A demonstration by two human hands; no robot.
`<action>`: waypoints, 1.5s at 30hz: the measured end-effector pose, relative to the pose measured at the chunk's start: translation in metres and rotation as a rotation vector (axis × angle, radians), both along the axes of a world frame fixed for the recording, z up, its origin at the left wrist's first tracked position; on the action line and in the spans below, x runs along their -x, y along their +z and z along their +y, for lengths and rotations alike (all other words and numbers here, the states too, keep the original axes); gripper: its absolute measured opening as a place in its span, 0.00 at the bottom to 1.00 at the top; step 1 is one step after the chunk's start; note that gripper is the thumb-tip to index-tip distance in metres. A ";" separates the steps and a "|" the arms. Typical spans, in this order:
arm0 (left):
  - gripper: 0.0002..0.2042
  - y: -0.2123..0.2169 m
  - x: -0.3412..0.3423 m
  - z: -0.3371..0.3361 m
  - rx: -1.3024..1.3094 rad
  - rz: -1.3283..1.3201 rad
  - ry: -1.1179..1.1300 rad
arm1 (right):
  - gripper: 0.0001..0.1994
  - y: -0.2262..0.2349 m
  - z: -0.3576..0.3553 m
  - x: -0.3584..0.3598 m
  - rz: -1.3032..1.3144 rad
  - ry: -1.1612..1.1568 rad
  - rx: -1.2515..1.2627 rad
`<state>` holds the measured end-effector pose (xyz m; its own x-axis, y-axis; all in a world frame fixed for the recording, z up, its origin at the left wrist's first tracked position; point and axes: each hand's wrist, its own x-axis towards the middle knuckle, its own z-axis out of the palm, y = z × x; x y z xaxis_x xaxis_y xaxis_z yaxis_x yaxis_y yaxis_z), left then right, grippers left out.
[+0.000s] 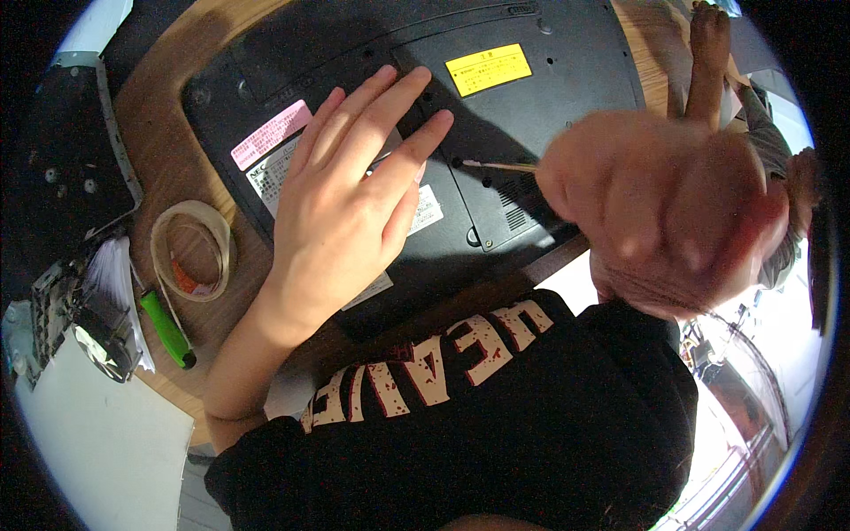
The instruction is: The person unscrews and removes the bottom cover of a laptop using a screwdriver, handling multiple small screws and placing them aside on the table.
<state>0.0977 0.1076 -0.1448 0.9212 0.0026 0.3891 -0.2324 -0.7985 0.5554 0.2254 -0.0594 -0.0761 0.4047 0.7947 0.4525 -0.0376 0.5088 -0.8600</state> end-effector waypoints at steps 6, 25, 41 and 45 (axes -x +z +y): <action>0.19 -0.001 0.004 0.002 0.022 0.066 0.052 | 0.22 0.001 -0.013 0.037 -0.156 -0.066 -0.049; 0.20 -0.002 0.001 0.006 0.001 0.130 0.025 | 0.23 -0.011 -0.001 0.027 -0.172 -0.088 -0.176; 0.17 -0.012 0.006 0.011 0.196 0.024 0.009 | 0.21 -0.014 0.038 -0.019 -0.012 0.655 -0.038; 0.10 0.017 0.013 0.009 0.499 0.109 -0.074 | 0.24 0.006 0.036 0.004 -0.130 0.055 0.372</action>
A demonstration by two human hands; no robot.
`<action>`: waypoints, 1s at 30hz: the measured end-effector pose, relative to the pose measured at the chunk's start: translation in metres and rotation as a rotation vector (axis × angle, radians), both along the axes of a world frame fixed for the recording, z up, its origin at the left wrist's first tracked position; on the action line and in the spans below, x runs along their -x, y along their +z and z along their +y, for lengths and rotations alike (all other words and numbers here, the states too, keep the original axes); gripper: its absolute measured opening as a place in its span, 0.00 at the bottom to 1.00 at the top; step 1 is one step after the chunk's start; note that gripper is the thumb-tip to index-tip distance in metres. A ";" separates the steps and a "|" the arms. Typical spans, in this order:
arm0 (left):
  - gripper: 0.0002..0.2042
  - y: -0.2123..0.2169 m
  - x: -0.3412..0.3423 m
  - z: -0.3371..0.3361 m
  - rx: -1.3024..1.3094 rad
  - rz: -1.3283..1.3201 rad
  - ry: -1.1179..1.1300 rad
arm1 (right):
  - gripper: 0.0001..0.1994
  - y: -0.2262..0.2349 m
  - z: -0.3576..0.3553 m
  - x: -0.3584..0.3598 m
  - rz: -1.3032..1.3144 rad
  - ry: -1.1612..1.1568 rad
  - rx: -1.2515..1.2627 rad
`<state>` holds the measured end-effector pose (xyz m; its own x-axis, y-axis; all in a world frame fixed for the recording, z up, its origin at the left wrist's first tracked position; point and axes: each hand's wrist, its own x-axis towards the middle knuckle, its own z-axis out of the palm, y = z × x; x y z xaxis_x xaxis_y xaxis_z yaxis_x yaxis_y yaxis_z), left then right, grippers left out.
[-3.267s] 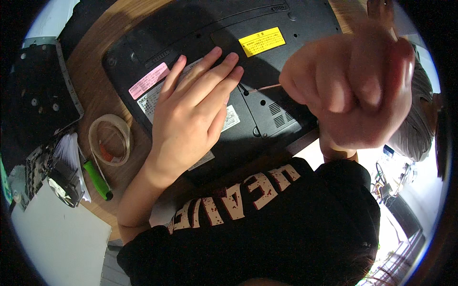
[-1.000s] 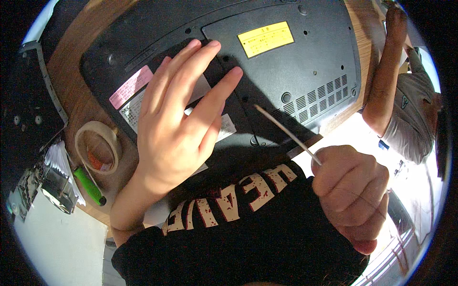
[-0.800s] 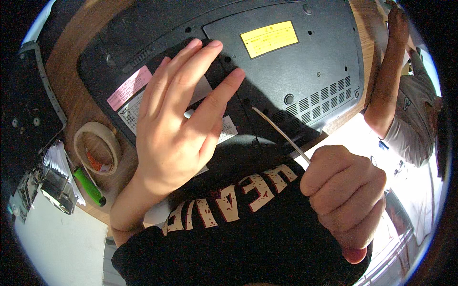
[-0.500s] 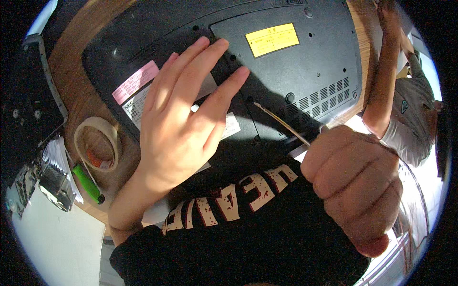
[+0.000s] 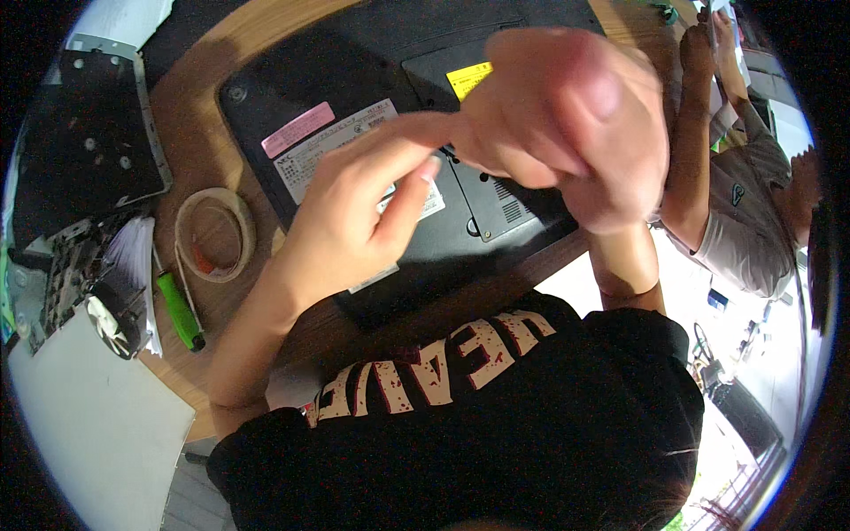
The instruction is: The person unscrews and removes the bottom cover of a laptop using a screwdriver, handling multiple small screws and placing them aside on the table.
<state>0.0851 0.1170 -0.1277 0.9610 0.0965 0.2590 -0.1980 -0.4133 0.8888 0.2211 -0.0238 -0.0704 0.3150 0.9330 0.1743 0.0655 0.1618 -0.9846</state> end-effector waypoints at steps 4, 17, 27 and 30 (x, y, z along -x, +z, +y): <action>0.04 0.004 -0.014 -0.005 0.041 -0.072 -0.068 | 0.25 0.000 0.003 -0.003 0.007 0.063 -0.025; 0.06 0.000 -0.019 -0.002 -0.161 -0.136 -0.090 | 0.11 0.035 -0.027 0.009 -0.885 -0.271 -0.155; 0.06 -0.007 -0.017 -0.007 -0.184 -0.198 -0.065 | 0.11 0.023 -0.037 0.009 -0.832 -0.281 -0.162; 0.05 -0.008 -0.017 -0.011 -0.129 -0.211 -0.051 | 0.09 0.028 -0.039 0.004 -0.802 -0.263 -0.121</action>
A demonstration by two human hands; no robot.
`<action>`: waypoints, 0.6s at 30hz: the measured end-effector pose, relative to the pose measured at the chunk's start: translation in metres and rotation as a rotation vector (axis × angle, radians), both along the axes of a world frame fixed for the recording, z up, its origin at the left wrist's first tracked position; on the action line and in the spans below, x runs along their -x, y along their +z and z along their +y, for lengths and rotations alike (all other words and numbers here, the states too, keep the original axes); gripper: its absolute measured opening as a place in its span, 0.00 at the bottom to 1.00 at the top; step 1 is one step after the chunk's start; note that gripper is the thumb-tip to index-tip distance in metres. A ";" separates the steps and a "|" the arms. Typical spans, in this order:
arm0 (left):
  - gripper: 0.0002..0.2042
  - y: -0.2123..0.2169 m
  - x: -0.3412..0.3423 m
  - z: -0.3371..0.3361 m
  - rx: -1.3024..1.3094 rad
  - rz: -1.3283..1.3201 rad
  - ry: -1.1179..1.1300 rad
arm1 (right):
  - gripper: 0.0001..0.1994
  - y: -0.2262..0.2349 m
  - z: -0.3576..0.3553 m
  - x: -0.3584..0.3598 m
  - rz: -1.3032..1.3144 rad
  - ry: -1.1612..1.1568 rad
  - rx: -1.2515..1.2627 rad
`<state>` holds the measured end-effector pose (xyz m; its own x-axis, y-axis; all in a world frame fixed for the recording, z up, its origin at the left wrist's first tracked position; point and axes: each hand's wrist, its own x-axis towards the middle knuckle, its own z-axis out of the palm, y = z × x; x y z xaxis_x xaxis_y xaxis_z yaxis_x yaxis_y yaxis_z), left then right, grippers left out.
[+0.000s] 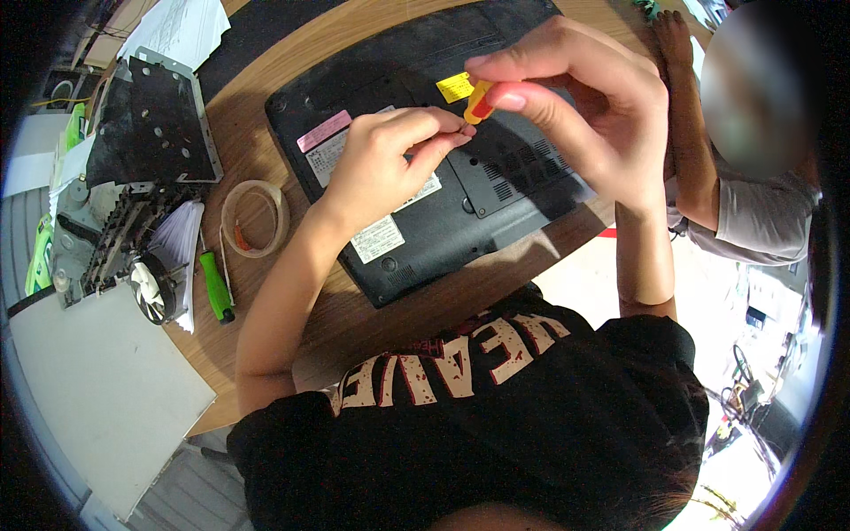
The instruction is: The person unscrews and removes the bottom cover of a laptop using a screwdriver, handling multiple small screws and placing them aside on the table.
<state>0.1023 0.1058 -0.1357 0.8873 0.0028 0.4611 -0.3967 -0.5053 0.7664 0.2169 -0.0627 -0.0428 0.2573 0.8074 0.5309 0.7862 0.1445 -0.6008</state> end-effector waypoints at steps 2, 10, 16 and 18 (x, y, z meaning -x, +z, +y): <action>0.04 0.000 0.000 -0.002 0.014 0.018 0.019 | 0.08 -0.005 -0.001 -0.006 0.035 0.025 -0.024; 0.04 -0.003 -0.004 -0.007 -0.025 -0.028 0.107 | 0.07 -0.003 0.003 0.000 0.357 0.024 0.003; 0.05 -0.001 0.003 -0.006 -0.079 -0.050 0.191 | 0.13 -0.016 0.028 0.050 0.678 -0.020 -0.135; 0.05 0.002 0.002 -0.009 -0.106 -0.037 0.168 | 0.17 -0.027 0.037 0.055 0.726 -0.060 -0.273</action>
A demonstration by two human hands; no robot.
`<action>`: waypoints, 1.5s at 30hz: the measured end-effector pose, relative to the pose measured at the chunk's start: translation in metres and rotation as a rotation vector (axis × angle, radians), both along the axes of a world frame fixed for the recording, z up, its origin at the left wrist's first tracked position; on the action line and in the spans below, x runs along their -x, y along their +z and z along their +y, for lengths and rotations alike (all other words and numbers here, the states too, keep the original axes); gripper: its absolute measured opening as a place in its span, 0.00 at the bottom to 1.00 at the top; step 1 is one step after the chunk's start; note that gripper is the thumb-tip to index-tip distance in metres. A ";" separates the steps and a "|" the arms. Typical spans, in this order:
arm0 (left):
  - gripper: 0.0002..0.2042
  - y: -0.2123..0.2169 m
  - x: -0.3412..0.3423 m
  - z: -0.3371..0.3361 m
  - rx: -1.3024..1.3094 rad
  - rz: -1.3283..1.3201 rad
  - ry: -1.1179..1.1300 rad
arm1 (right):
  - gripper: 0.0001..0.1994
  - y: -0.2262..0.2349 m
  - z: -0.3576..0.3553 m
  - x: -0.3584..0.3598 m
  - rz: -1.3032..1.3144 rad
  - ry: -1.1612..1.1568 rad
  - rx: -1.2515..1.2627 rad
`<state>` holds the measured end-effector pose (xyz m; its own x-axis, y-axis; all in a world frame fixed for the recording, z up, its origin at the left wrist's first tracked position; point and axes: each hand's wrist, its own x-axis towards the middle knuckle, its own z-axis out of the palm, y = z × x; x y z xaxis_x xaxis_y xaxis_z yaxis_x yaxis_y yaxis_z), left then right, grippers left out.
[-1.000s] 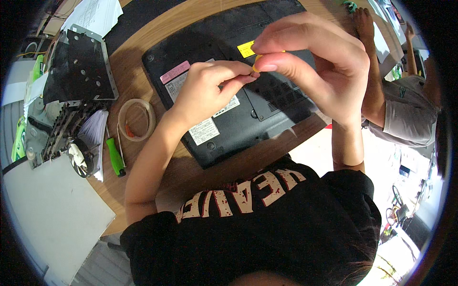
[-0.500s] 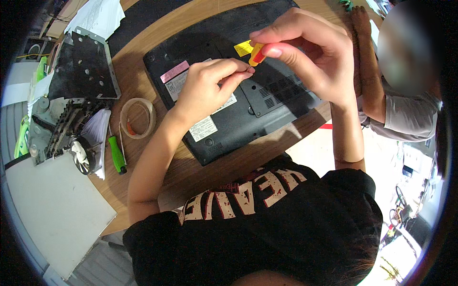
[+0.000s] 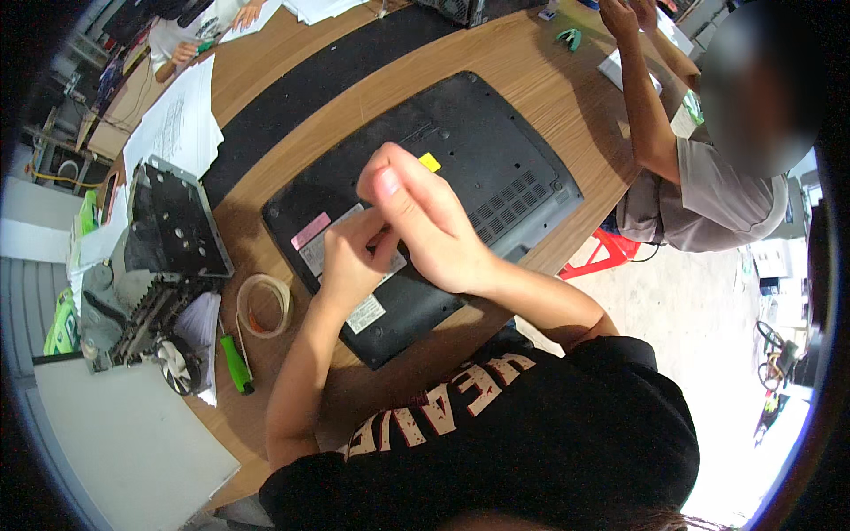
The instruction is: The person unscrews and removes the bottom cover of a laptop using a screwdriver, handling multiple small screws and placing them aside on the table.
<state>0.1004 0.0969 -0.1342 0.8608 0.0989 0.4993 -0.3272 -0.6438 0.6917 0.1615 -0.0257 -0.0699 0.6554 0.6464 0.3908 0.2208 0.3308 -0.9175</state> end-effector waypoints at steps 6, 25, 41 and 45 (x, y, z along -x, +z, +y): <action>0.05 0.003 -0.006 -0.003 0.048 0.026 -0.005 | 0.22 -0.003 0.014 -0.013 0.202 -0.066 -0.150; 0.04 -0.002 0.000 -0.003 0.011 -0.013 -0.038 | 0.22 0.006 0.005 -0.059 0.159 0.709 0.031; 0.04 0.005 -0.002 -0.008 0.004 -0.081 -0.005 | 0.16 0.011 -0.004 -0.013 0.186 0.187 -0.019; 0.06 0.007 0.002 -0.003 0.110 0.236 -0.008 | 0.19 0.026 -0.001 -0.046 0.283 0.680 0.135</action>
<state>0.0989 0.0941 -0.1276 0.9530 0.1346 0.2714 -0.1533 -0.5587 0.8151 0.2078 -0.0268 -0.0441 0.1579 0.9752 0.1549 -0.2424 0.1904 -0.9513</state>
